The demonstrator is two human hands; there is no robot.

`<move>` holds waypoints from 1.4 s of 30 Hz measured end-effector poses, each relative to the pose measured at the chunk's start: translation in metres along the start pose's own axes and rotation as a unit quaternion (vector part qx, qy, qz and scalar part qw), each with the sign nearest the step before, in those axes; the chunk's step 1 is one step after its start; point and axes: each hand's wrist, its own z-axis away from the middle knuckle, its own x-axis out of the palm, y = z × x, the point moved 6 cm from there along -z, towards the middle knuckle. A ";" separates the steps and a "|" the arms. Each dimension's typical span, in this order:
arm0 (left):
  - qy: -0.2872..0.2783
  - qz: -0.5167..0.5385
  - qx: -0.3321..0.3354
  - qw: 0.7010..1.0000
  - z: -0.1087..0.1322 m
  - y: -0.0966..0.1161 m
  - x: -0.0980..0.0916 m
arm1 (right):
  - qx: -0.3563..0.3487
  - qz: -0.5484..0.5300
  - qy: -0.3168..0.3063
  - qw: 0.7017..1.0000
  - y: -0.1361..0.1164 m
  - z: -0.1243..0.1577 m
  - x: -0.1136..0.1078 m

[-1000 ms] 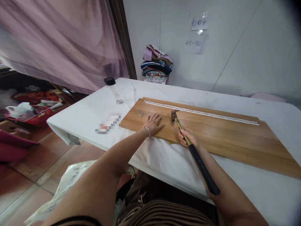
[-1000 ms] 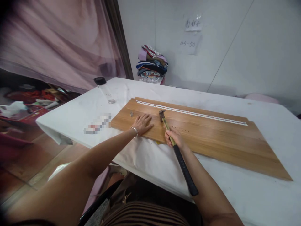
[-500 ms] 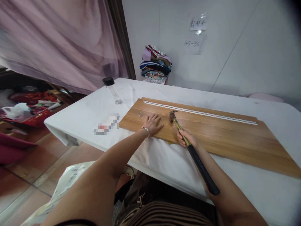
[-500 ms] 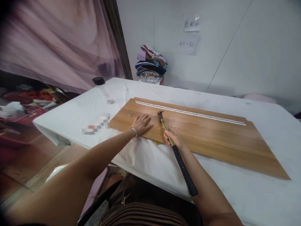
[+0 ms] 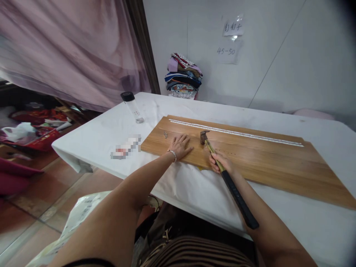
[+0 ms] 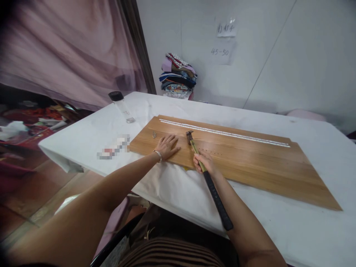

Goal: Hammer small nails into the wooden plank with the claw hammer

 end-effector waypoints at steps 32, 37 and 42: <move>-0.003 0.000 0.007 1.000 -0.001 -0.002 0.002 | 0.001 -0.013 0.004 1.000 0.005 -0.002 -0.002; -0.005 -0.003 0.005 1.000 -0.002 -0.004 0.003 | -0.001 -0.015 0.005 1.000 0.004 -0.004 -0.002; -0.009 -0.006 0.009 1.000 -0.001 -0.002 0.000 | -0.006 -0.011 0.002 1.000 0.001 -0.004 0.000</move>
